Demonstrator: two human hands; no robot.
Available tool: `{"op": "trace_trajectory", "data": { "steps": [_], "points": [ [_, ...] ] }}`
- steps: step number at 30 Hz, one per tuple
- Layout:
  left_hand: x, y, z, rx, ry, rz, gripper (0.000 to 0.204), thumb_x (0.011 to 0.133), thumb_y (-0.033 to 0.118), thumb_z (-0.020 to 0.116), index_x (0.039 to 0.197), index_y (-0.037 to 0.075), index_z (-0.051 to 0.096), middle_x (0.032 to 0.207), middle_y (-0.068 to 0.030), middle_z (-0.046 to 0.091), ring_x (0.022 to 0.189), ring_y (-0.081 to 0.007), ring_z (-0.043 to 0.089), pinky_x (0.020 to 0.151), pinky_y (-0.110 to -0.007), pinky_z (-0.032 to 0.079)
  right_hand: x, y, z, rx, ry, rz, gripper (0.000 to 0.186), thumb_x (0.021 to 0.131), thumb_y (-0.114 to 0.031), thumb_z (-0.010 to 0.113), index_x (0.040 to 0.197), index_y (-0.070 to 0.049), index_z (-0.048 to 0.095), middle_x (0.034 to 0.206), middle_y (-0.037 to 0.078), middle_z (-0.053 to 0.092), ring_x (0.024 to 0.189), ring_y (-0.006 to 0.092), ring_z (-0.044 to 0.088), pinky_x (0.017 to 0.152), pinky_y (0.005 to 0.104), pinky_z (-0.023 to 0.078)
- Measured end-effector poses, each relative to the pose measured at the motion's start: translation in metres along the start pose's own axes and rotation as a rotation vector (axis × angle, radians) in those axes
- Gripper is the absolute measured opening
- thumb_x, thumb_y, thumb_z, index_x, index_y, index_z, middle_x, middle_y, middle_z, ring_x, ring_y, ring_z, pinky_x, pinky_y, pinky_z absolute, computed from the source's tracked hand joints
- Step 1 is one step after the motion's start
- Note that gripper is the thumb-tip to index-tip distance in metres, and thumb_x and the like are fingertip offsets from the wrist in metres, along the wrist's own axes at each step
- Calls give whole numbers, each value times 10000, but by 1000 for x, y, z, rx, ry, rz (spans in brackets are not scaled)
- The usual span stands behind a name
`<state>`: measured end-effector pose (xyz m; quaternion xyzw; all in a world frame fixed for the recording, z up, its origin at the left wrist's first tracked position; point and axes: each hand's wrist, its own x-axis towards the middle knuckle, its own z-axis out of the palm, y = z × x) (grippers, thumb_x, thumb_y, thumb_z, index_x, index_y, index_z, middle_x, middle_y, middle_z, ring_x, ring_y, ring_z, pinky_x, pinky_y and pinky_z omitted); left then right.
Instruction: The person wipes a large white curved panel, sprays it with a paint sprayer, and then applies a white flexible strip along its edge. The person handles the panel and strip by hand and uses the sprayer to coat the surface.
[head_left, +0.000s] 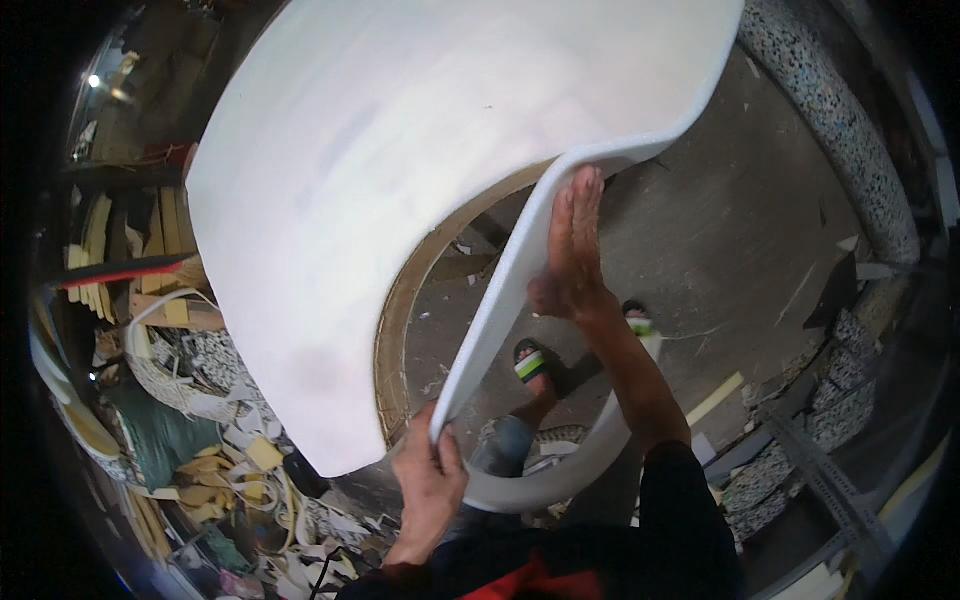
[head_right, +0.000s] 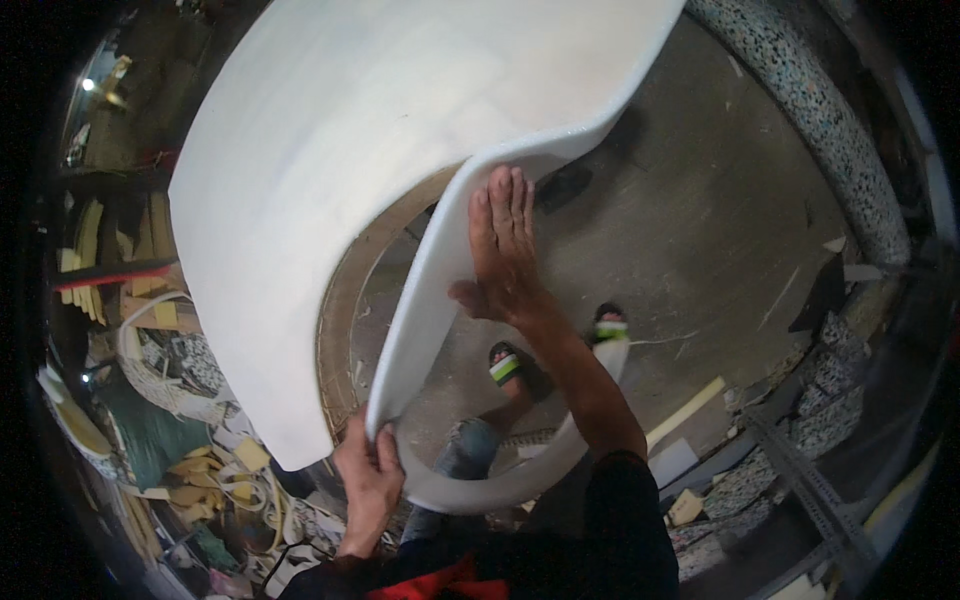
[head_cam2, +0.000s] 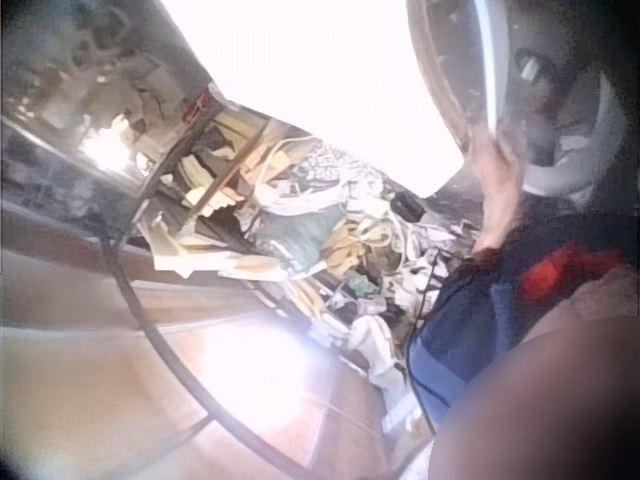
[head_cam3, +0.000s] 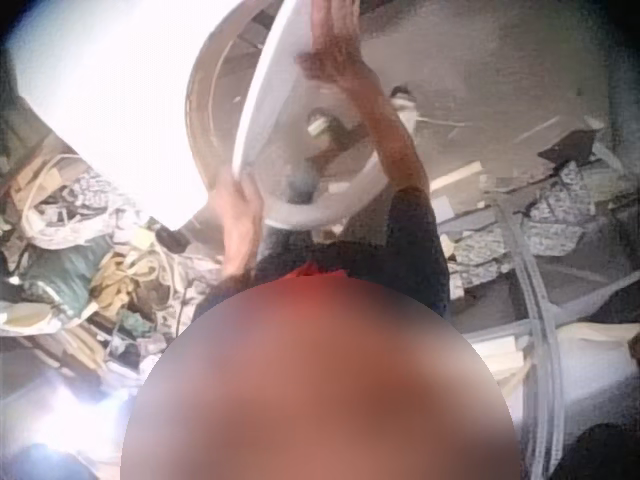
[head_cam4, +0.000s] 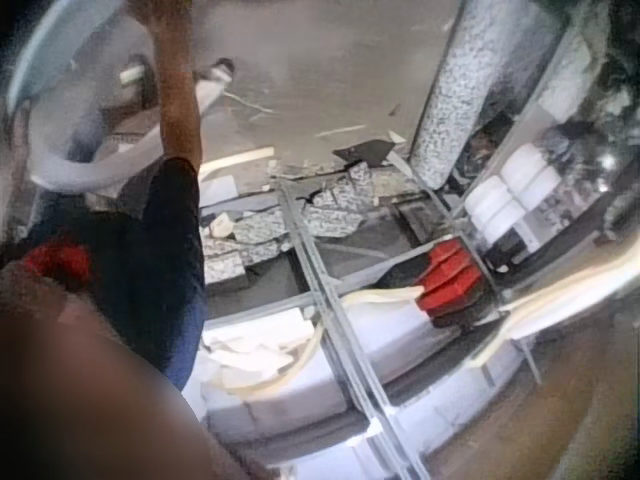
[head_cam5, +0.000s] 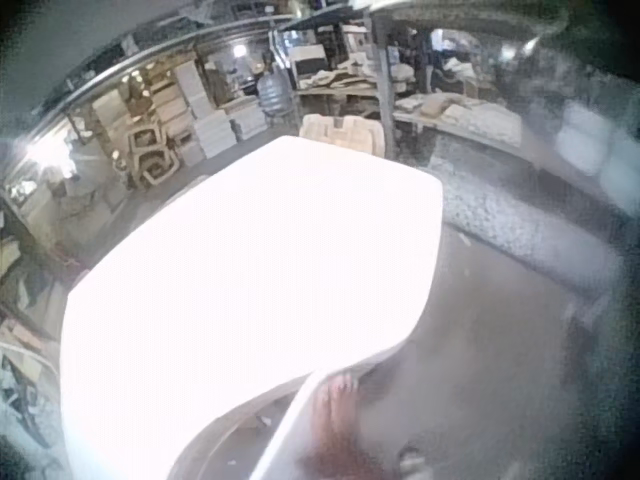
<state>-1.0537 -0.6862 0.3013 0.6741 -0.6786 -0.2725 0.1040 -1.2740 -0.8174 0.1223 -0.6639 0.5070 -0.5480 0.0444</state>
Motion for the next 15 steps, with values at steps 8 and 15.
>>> {"op": "trace_trajectory", "data": {
  "steps": [8, 15],
  "points": [
    [-18, 2, 0, 20, 178, -95, 288, 949, 6, 590, 1236, 8, 606, 966, -195, 688, 752, -275, 697, 694, -346, 549, 2, 38, -25, -381, -94, -312, 1360, 685, -838, 649, 1622, -66, 36, 1683, 214, -8, 1549, 426, -50, 1182, 680, -63],
    [-16, -4, 13, 45, 264, -34, 297, 940, -2, 592, 1236, 11, 614, 985, -191, 699, 776, -294, 708, 710, -348, 552, 13, 48, 2, -429, 20, -345, 1115, 809, -341, 708, 1623, -73, -7, 1682, 227, -28, 1545, 440, -48, 1180, 686, -77]
  ]
}}
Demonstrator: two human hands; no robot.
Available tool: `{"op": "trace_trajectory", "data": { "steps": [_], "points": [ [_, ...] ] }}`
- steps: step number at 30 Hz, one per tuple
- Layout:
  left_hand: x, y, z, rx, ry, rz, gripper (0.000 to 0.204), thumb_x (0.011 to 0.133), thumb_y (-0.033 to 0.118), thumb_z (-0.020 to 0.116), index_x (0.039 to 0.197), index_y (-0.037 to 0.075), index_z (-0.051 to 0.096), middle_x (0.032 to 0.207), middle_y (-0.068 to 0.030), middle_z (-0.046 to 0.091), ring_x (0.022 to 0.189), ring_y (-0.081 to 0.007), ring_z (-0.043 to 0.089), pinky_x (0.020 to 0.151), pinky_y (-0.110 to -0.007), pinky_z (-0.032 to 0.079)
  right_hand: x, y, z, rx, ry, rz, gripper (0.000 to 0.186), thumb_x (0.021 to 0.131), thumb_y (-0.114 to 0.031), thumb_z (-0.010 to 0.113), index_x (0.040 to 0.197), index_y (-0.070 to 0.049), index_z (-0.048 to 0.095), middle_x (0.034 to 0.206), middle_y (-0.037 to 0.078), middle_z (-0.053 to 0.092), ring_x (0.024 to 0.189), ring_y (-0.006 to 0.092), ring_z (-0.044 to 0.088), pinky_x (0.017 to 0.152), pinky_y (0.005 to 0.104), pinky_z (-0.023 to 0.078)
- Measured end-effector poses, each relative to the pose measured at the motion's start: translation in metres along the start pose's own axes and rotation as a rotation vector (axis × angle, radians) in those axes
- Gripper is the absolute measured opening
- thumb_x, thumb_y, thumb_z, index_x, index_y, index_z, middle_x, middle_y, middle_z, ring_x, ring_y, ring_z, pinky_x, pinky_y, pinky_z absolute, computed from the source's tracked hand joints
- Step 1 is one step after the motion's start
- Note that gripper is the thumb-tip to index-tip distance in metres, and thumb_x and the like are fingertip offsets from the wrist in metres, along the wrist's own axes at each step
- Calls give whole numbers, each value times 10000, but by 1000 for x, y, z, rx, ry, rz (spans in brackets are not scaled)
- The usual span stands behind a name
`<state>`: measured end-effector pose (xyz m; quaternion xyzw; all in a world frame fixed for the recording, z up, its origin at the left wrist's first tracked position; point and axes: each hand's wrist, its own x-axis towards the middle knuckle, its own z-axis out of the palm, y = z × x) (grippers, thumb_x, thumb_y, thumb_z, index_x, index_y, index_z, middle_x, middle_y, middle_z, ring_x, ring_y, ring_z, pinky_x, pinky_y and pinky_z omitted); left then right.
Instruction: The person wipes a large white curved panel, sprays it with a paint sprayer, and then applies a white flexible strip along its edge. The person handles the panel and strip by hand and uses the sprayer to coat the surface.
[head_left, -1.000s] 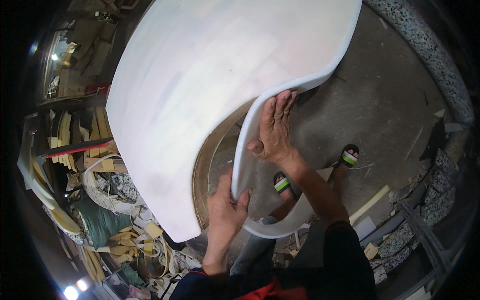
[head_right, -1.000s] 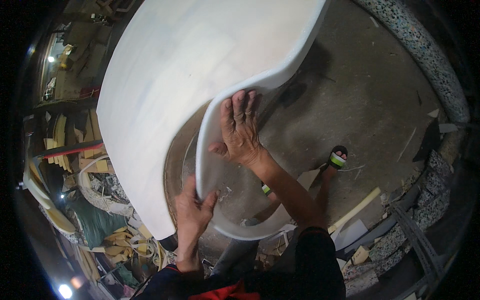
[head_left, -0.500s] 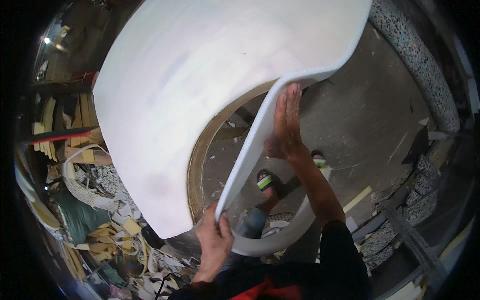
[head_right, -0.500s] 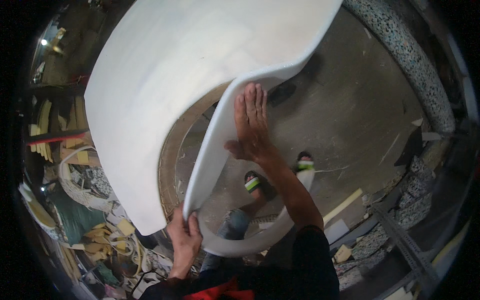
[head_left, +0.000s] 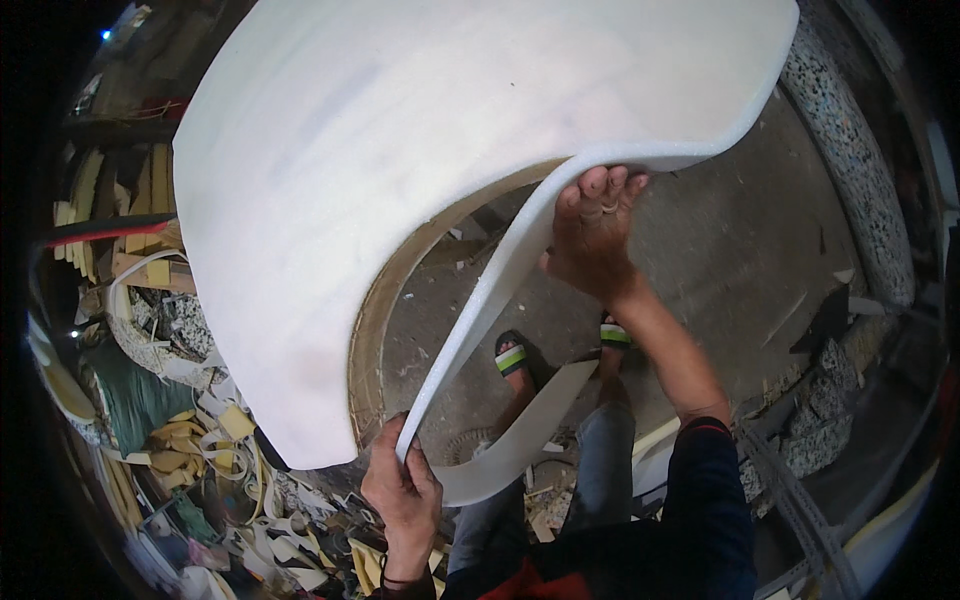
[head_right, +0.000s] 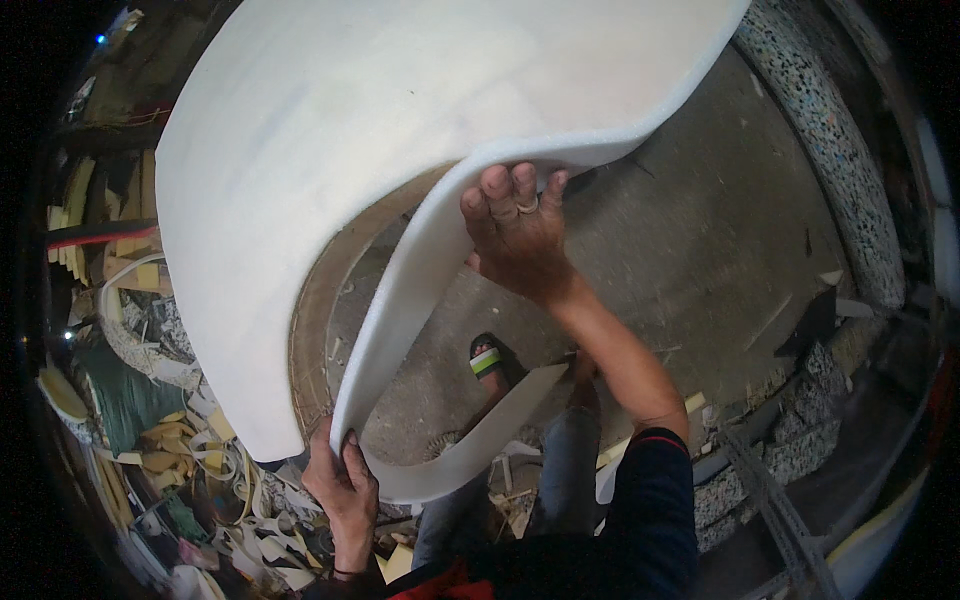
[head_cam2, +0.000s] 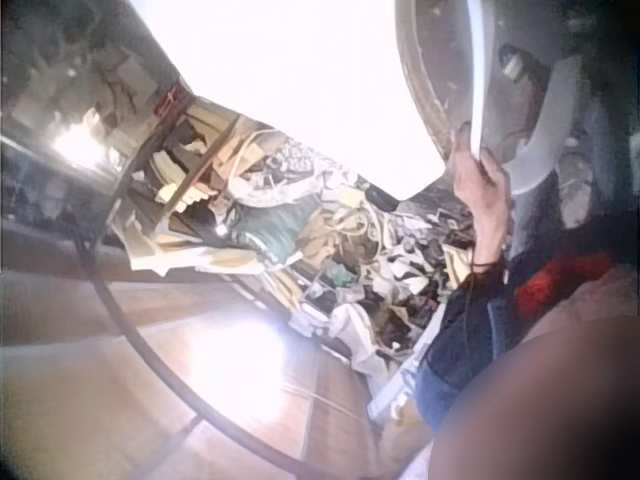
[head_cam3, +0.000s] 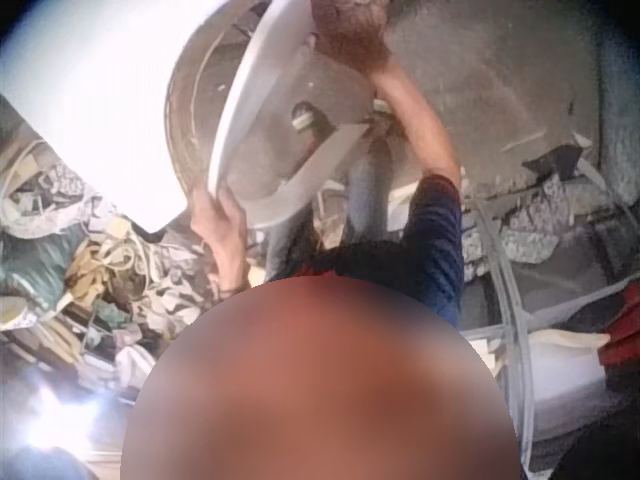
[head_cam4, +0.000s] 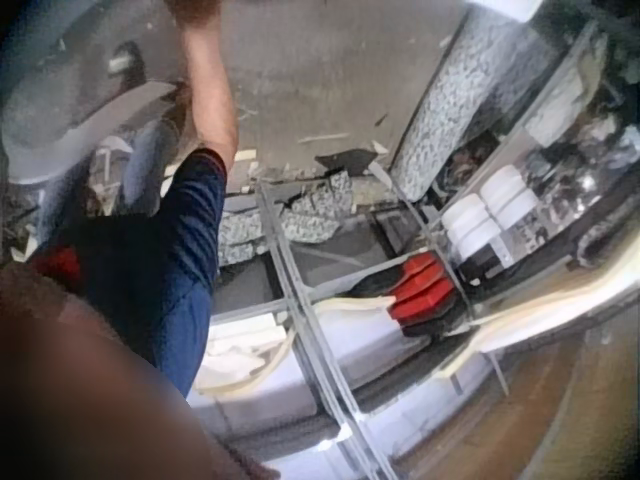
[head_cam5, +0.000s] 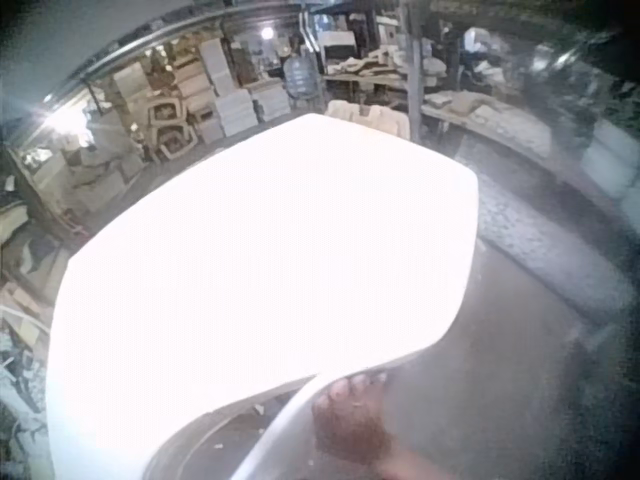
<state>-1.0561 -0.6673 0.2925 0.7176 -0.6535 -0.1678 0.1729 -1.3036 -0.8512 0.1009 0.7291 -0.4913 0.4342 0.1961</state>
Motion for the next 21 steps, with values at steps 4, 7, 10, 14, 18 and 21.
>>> {"op": "trace_trajectory", "data": {
  "steps": [4, 7, 10, 14, 18, 21],
  "points": [
    [1, 2, -1, 76, -8, -19, 288, 934, -9, 595, 1220, 15, 619, 974, -207, 693, 792, -323, 710, 713, -360, 549, 5, -10, 12, -9, 76, 39, 965, 882, -222, 612, 1616, -47, 11, 1670, 263, -19, 1538, 463, -36, 1165, 712, -64],
    [6, 4, 1, 48, -5, -41, 284, 930, -13, 600, 1212, 18, 622, 958, -208, 689, 793, -336, 708, 717, -369, 547, 8, -17, 20, -60, 100, 64, 854, 947, -177, 552, 1608, -27, 33, 1660, 286, -19, 1528, 490, -37, 1142, 745, -49],
    [10, 6, 3, -3, -19, -88, 279, 934, -7, 602, 1211, 19, 622, 954, -203, 690, 783, -330, 705, 715, -365, 546, 10, -26, 24, -64, 111, 94, 760, 990, -128, 497, 1600, -8, 60, 1652, 302, -21, 1517, 517, -36, 1119, 775, -35],
    [14, 7, 3, -27, -34, -93, 275, 934, -4, 605, 1207, 15, 621, 950, -202, 696, 762, -308, 707, 696, -362, 547, 11, -34, 26, -17, 122, 135, 716, 995, -89, 479, 1592, 9, 97, 1647, 313, -21, 1507, 542, -33, 1100, 796, -29],
    [17, 7, 0, 29, -69, -84, 281, 930, -6, 609, 1210, 17, 624, 920, -202, 695, 745, -307, 711, 680, -362, 547, 14, -44, 30, -21, 124, 148, 704, 995, -86, 475, 1586, 23, 108, 1641, 326, -12, 1509, 540, -26, 1092, 802, -30],
    [19, 8, -2, 8, -74, -86, 285, 929, -7, 610, 1213, 18, 627, 904, -205, 693, 736, -314, 713, 666, -363, 548, 16, -50, 32, 17, 146, 185, 689, 996, -74, 462, 1579, 39, 113, 1634, 342, -4, 1507, 546, -22, 1088, 805, -30]
  ]
}}
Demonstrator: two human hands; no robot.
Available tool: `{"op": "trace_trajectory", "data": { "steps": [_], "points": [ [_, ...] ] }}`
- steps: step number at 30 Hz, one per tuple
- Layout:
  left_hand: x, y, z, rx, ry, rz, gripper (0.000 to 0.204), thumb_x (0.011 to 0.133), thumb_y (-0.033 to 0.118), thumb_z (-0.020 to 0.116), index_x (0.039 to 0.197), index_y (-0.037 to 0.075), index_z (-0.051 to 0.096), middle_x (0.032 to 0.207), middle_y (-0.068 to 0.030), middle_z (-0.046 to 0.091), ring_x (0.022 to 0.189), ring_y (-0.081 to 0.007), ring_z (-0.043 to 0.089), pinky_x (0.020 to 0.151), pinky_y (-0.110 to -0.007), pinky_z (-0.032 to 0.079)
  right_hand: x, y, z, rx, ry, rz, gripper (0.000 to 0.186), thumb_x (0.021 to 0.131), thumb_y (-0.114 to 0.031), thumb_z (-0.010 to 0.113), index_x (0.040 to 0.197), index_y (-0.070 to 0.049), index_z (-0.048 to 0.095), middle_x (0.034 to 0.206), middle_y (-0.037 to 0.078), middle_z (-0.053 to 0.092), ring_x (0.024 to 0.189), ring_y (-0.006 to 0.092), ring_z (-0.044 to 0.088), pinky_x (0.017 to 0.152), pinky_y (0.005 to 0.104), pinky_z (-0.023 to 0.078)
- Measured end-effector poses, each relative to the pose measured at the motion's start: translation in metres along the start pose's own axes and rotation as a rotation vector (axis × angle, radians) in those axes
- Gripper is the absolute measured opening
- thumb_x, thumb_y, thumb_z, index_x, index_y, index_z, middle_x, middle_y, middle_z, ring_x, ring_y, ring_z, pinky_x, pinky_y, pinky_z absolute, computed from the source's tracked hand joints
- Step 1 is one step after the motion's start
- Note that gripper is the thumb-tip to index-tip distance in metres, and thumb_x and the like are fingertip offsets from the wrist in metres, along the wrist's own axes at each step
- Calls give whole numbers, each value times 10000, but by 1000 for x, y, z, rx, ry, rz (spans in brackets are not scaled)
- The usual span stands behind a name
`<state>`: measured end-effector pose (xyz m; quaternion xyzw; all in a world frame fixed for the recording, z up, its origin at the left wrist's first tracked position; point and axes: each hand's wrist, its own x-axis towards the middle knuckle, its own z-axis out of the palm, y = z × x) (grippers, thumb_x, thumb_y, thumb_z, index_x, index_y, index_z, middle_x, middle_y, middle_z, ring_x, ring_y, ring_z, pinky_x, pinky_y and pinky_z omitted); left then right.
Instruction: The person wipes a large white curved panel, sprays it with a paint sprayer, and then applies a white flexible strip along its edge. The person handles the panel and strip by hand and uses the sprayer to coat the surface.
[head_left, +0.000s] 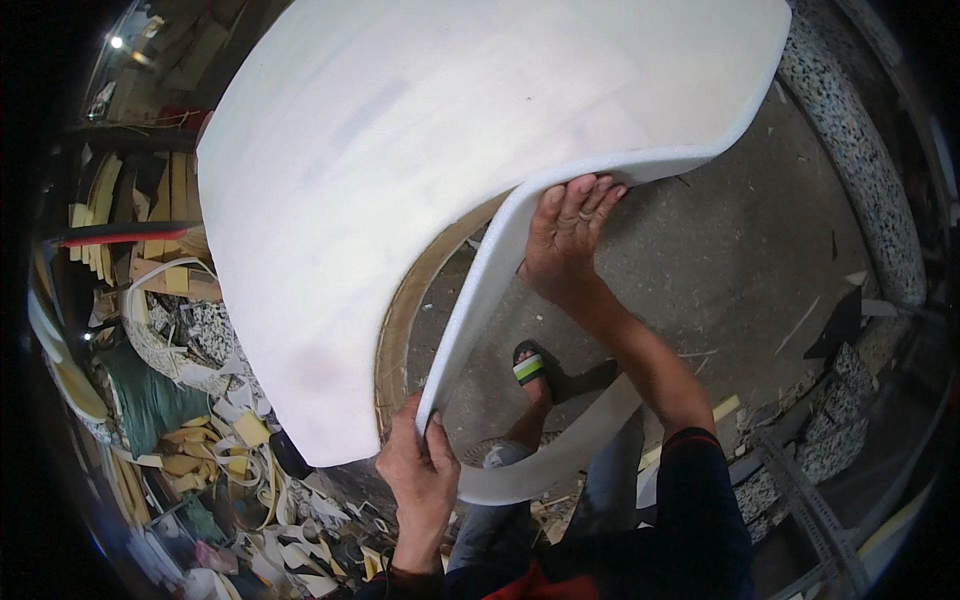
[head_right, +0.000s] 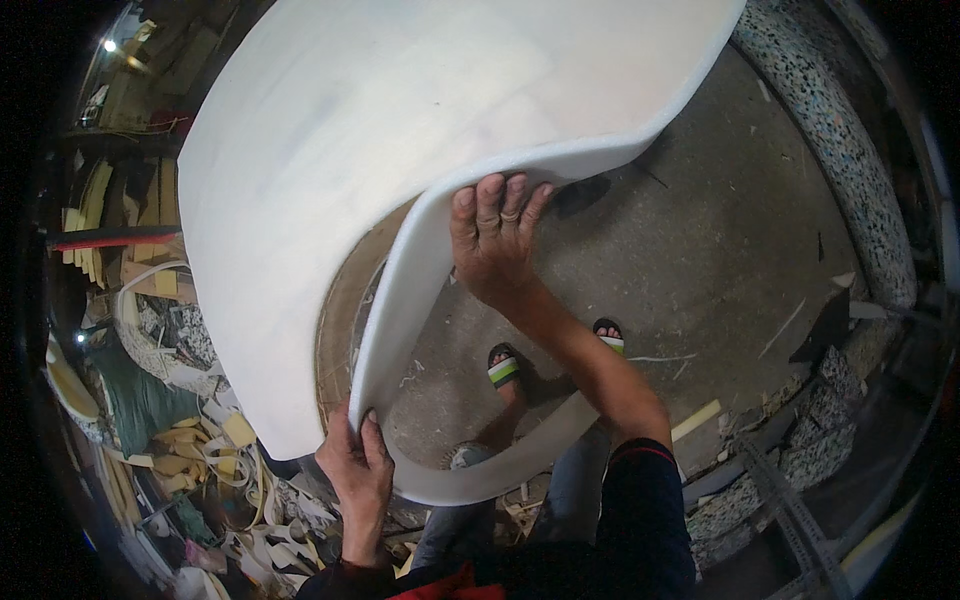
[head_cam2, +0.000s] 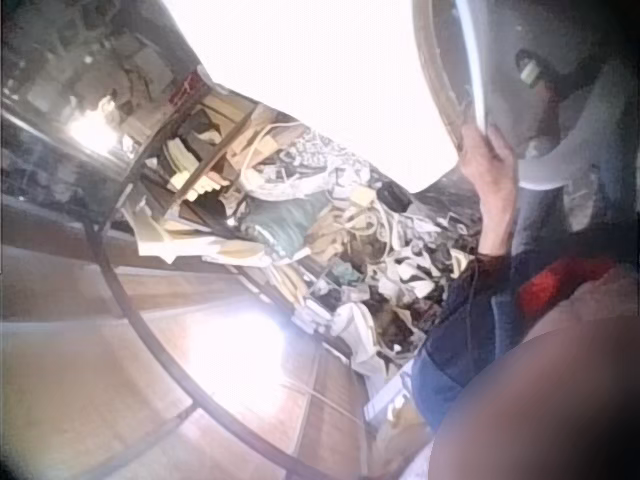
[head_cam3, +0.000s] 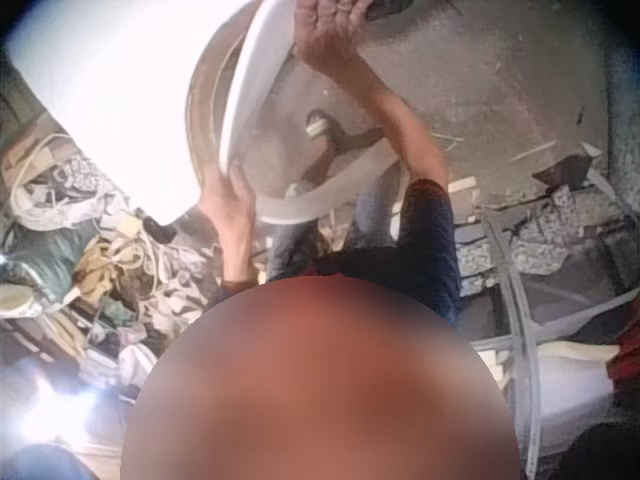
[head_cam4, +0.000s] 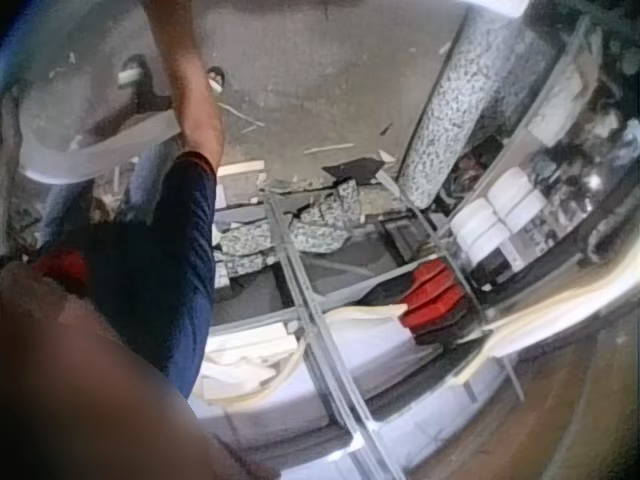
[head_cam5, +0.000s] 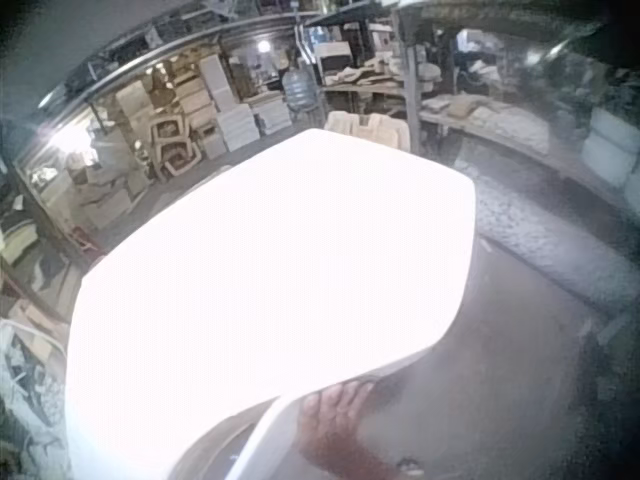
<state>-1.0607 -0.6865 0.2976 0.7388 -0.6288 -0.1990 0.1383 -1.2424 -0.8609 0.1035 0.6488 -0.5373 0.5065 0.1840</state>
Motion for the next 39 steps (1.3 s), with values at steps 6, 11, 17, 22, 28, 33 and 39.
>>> {"op": "trace_trajectory", "data": {
  "steps": [6, 11, 17, 22, 28, 33, 39],
  "points": [
    [3, 1, -5, -44, -33, 28, 292, 931, -2, 614, 1223, 17, 626, 892, -208, 690, 726, -320, 716, 658, -367, 553, 4, -15, 3, 48, 15, 52, 665, 998, -61, 438, 1559, 89, 114, 1608, 390, -6, 1483, 593, -24, 1086, 802, -42],
    [9, 2, -10, -101, -79, -15, 292, 936, 23, 624, 1229, 28, 625, 910, -212, 691, 753, -341, 722, 660, -376, 553, 6, -27, 9, 73, 52, 82, 674, 994, -50, 431, 1560, 92, 95, 1604, 397, -15, 1477, 604, -19, 1082, 808, -35],
    [17, -4, -11, -36, -110, 57, 322, 926, 26, 636, 1247, 47, 618, 959, -219, 695, 792, -369, 723, 683, -412, 562, 0, -43, 14, 63, -7, 40, 723, 985, -83, 463, 1565, 83, 65, 1611, 386, -25, 1484, 593, -14, 1103, 789, -30],
    [18, -6, -10, -82, -90, 115, 303, 927, 23, 647, 1230, 12, 627, 914, -210, 713, 812, -284, 743, 702, -363, 564, -1, -44, 7, 51, -96, 24, 835, 993, -205, 525, 1550, 120, -5, 1574, 431, -96, 1470, 605, -79, 1113, 764, -55],
    [5, -5, -10, -184, -161, 121, 431, 904, 27, 645, 1327, 35, 559, 1051, -254, 684, 924, -431, 704, 768, -445, 571, -1, -49, 6, 21, -143, 45, 921, 1005, -322, 555, 1538, 147, -31, 1550, 464, -115, 1457, 623, -99, 1109, 770, -54],
    [-22, -15, -25, -27, -301, 64, 516, 887, 12, 651, 1378, 37, 494, 1045, -295, 697, 939, -430, 724, 757, -436, 576, -1, -56, 9, 59, -116, 59, 885, 1004, -272, 560, 1541, 149, -4, 1558, 460, -84, 1462, 621, -71, 1116, 763, -52],
    [-36, -31, -38, -12, -237, 98, 504, 875, 29, 668, 1353, 19, 507, 1025, -273, 684, 876, -453, 704, 732, -471, 575, 2, -71, 12, 130, -4, 88, 614, 992, -16, 406, 1544, 112, 170, 1624, 359, 38, 1512, 533, 23, 1133, 759, 1]
  ]
}}
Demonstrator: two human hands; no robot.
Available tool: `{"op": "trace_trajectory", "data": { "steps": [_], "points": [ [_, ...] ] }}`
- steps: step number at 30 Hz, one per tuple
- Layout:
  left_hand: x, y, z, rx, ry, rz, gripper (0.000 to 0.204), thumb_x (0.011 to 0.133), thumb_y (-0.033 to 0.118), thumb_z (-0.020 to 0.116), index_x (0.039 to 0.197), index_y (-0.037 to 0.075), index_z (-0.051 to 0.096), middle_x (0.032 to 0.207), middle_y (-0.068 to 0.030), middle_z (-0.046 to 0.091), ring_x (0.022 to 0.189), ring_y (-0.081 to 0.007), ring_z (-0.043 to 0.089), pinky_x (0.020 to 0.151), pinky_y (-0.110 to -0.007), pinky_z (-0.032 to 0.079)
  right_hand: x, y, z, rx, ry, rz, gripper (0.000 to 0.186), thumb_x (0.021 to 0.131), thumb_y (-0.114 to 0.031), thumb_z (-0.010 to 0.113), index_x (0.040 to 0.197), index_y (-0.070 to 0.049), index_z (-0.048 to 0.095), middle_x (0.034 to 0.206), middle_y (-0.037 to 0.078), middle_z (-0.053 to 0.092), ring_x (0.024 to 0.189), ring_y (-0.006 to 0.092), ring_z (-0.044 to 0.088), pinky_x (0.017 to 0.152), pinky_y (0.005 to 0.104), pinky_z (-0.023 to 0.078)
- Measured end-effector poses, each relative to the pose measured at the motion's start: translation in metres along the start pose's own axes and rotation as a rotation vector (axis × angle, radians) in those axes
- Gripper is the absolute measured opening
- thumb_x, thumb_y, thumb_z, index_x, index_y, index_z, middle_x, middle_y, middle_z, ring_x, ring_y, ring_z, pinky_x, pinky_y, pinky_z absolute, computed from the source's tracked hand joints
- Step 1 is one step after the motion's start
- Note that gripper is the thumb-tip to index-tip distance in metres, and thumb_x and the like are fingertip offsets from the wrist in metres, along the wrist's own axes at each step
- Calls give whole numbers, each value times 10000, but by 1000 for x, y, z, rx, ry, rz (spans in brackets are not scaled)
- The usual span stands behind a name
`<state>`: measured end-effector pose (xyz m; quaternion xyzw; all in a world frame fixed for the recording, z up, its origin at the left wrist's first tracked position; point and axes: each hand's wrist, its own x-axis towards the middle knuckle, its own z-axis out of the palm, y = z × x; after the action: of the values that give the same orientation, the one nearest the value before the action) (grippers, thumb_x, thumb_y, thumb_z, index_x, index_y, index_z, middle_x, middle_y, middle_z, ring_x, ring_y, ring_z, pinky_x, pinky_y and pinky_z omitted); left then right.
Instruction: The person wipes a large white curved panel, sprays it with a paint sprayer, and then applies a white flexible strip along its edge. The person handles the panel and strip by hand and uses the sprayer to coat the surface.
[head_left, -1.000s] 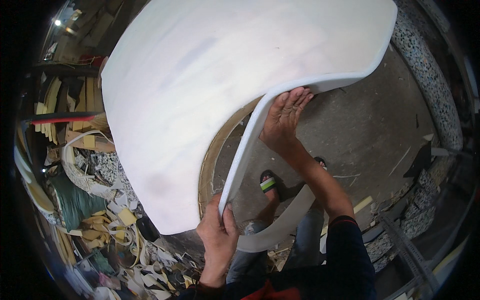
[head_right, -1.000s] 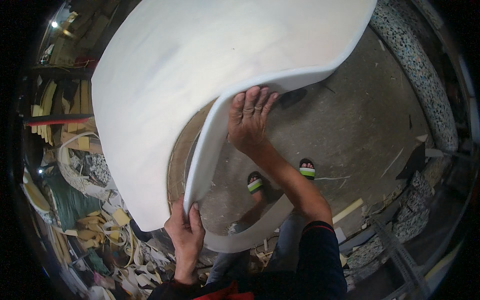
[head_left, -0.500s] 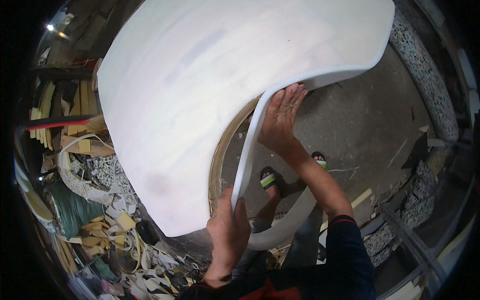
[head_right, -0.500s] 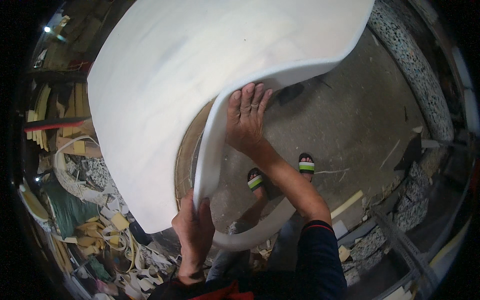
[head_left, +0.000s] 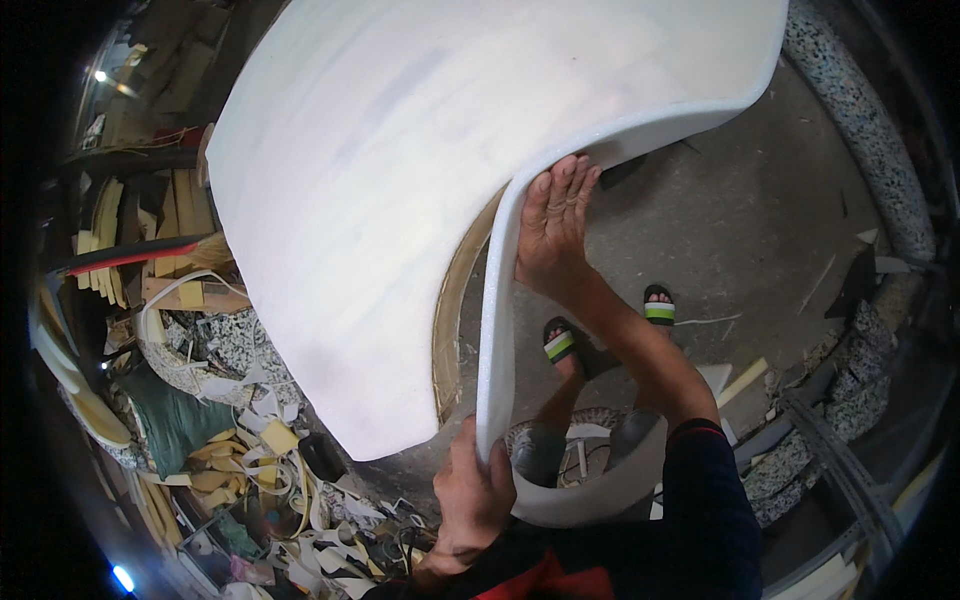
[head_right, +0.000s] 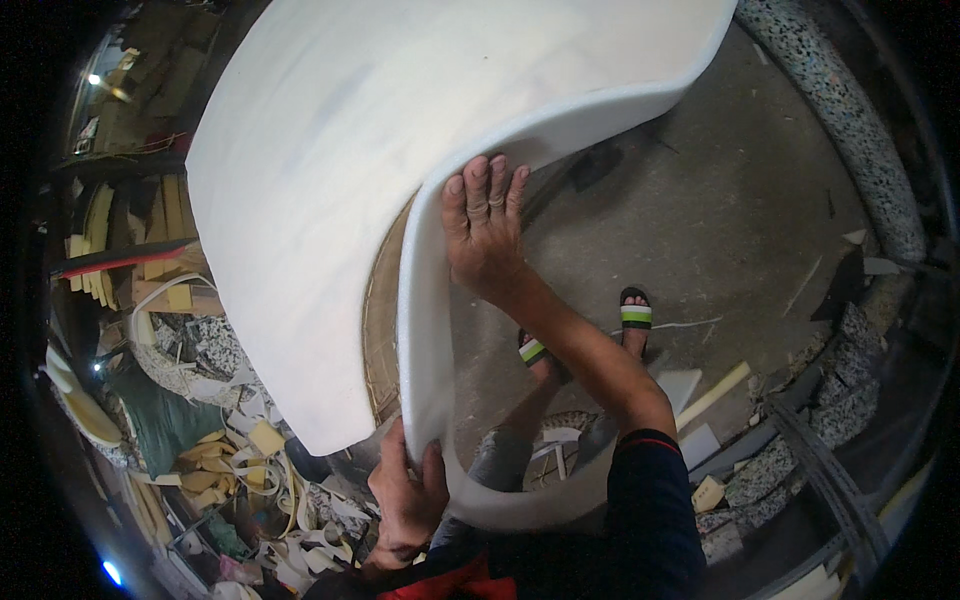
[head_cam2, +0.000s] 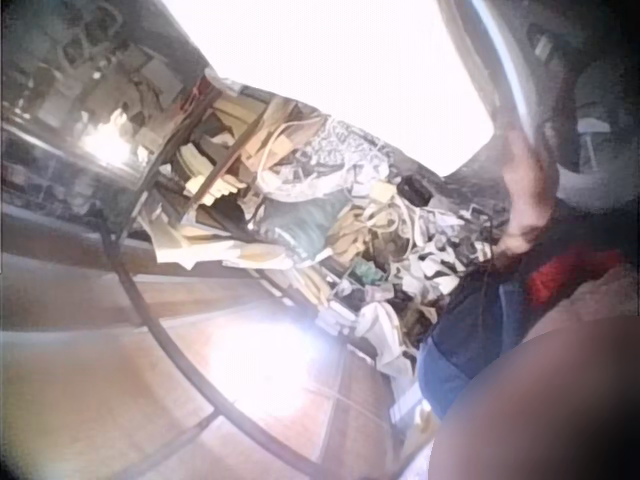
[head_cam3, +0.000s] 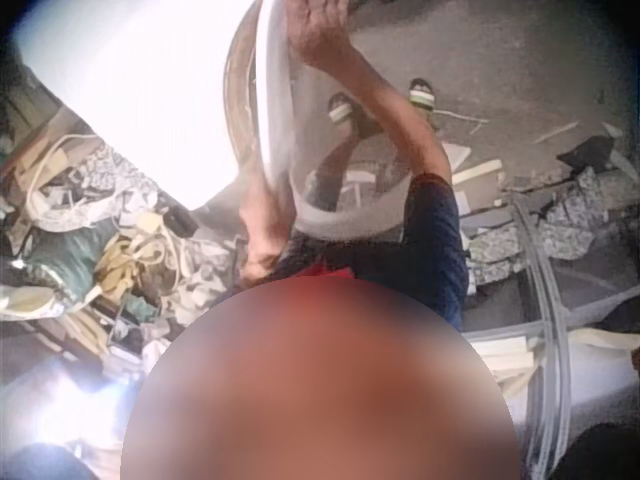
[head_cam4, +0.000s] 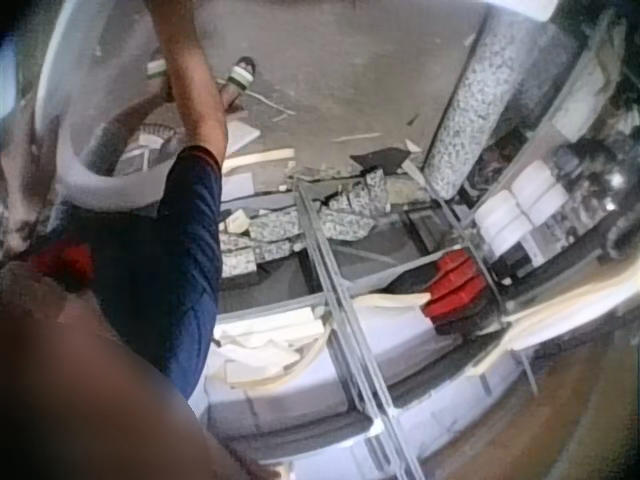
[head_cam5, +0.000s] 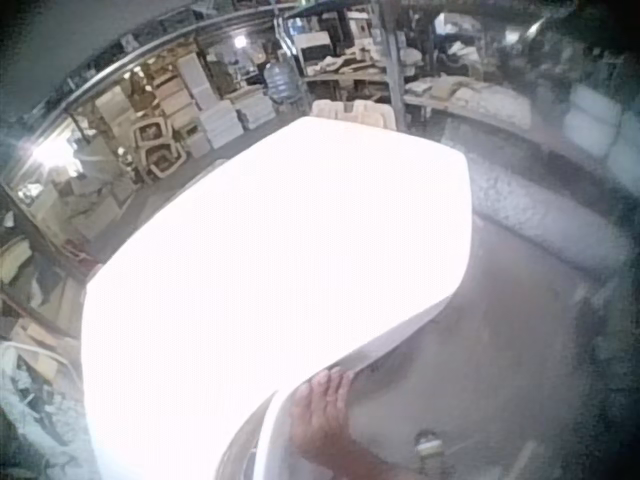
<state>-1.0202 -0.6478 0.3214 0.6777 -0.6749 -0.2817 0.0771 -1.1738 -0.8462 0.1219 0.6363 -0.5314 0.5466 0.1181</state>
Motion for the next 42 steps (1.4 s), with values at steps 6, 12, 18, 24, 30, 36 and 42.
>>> {"op": "trace_trajectory", "data": {
  "steps": [6, 12, 18, 24, 30, 36, 42],
  "points": [
    [-4, -2, 4, -28, 32, -14, 465, 865, 28, 689, 1306, 27, 541, 996, -251, 694, 875, -432, 712, 743, -450, 576, 1, -5, 2, 13, 5, 28, 614, 992, -13, 403, 1543, 118, 166, 1623, 361, 35, 1507, 543, 22, 1130, 762, -4],
    [-4, -5, 3, -1, 76, 67, 428, 881, 12, 676, 1290, 25, 550, 988, -234, 710, 888, -361, 737, 763, -396, 576, 2, -9, 4, 44, 22, 50, 629, 1000, -41, 405, 1546, 120, 136, 1622, 365, 19, 1505, 549, 11, 1128, 763, -19],
    [-7, -9, 4, -16, 68, 25, 481, 856, 20, 699, 1311, 31, 544, 1005, -249, 697, 892, -414, 717, 755, -432, 576, 1, -14, 5, 33, 8, 46, 633, 1000, -47, 412, 1550, 109, 141, 1622, 364, 19, 1507, 544, 12, 1129, 764, -23],
    [-14, -20, 8, -28, 38, -51, 463, 866, 42, 702, 1301, 21, 545, 989, -259, 699, 853, -425, 720, 714, -448, 576, -6, -27, 11, 41, -18, 14, 658, 989, -66, 439, 1568, 62, 154, 1642, 323, 37, 1523, 508, 32, 1145, 752, -11],
    [-20, -33, 10, 10, 14, -76, 426, 877, 50, 693, 1285, 28, 575, 954, -245, 696, 828, -412, 721, 695, -446, 575, -11, -28, 13, 94, -4, 9, 700, 976, -106, 497, 1585, 9, 171, 1661, 275, 47, 1534, 475, 38, 1160, 736, -17],
    [-18, -37, 7, 12, -40, -158, 382, 896, 45, 668, 1272, 28, 600, 955, -243, 692, 834, -406, 716, 704, -443, 570, -11, -25, 12, 100, 2, -14, 731, 970, -123, 528, 1601, -44, 169, 1666, 260, 33, 1537, 464, 35, 1160, 737, -22],
    [-17, -44, 6, 5, -24, -129, 394, 902, 55, 664, 1288, 8, 597, 985, -260, 684, 891, -428, 705, 754, -451, 569, -11, -24, 13, 113, 2, -23, 834, 925, -156, 619, 1616, -107, 155, 1668, 252, 37, 1533, 479, 18, 1150, 750, -35]
  ]
}}
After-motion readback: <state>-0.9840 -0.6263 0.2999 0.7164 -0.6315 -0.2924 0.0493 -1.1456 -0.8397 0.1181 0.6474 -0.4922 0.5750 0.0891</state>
